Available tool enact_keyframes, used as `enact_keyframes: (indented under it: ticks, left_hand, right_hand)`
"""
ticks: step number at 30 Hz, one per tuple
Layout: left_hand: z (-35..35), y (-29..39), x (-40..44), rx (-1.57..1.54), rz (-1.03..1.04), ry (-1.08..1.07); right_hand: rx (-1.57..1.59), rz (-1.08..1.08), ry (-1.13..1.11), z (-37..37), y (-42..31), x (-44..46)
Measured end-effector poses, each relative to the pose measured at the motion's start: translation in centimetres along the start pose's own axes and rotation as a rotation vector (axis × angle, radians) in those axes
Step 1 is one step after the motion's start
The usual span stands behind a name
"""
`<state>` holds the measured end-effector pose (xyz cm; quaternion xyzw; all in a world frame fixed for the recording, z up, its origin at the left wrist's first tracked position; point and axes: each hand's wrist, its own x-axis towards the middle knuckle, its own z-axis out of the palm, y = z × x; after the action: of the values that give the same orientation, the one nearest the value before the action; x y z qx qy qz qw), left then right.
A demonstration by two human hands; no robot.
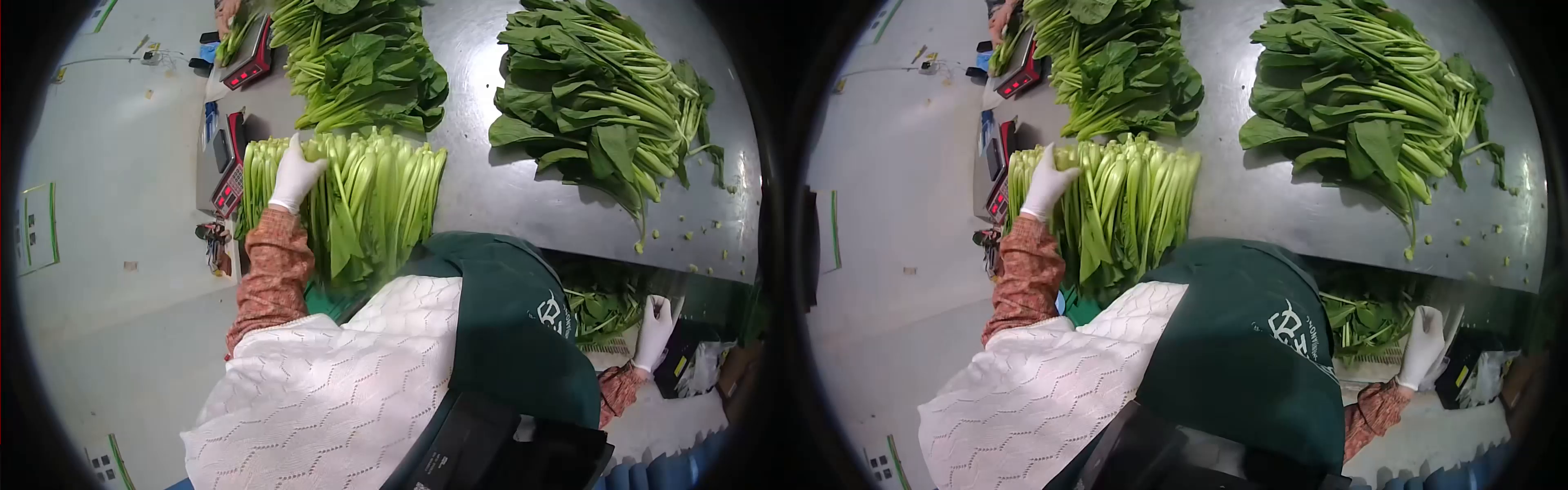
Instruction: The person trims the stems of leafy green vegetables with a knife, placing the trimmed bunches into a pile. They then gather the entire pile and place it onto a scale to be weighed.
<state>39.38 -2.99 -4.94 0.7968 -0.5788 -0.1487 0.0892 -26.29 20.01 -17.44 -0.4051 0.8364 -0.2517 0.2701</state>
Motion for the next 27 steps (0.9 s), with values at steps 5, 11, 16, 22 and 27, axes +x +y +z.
enact_keyframes:
  ticks: [5,11,16,22,27]
  left_hand:
    - [-0.3,-1.0,0.9,0.315,0.26,0.184]
    - [0.0,12.3,2.9,0.215,0.679,0.245]
    - [6.1,27.0,1.5,-0.179,1.044,-0.028]
    - [17.1,40.9,0.3,-0.34,1.338,-0.111]
    - [25.2,45.6,0.9,-0.121,1.364,0.048]
  right_hand:
    - [0.283,0.077,0.094,1.1,-3.4,0.9]
    - [0.328,-0.122,0.248,1.9,-9.6,6.5]
    - [0.482,-0.086,0.242,2.9,-14.0,13.5]
    - [0.214,-0.255,0.35,4.0,-16.6,21.6]
    - [0.127,-0.418,0.466,6.4,-14.5,23.6]
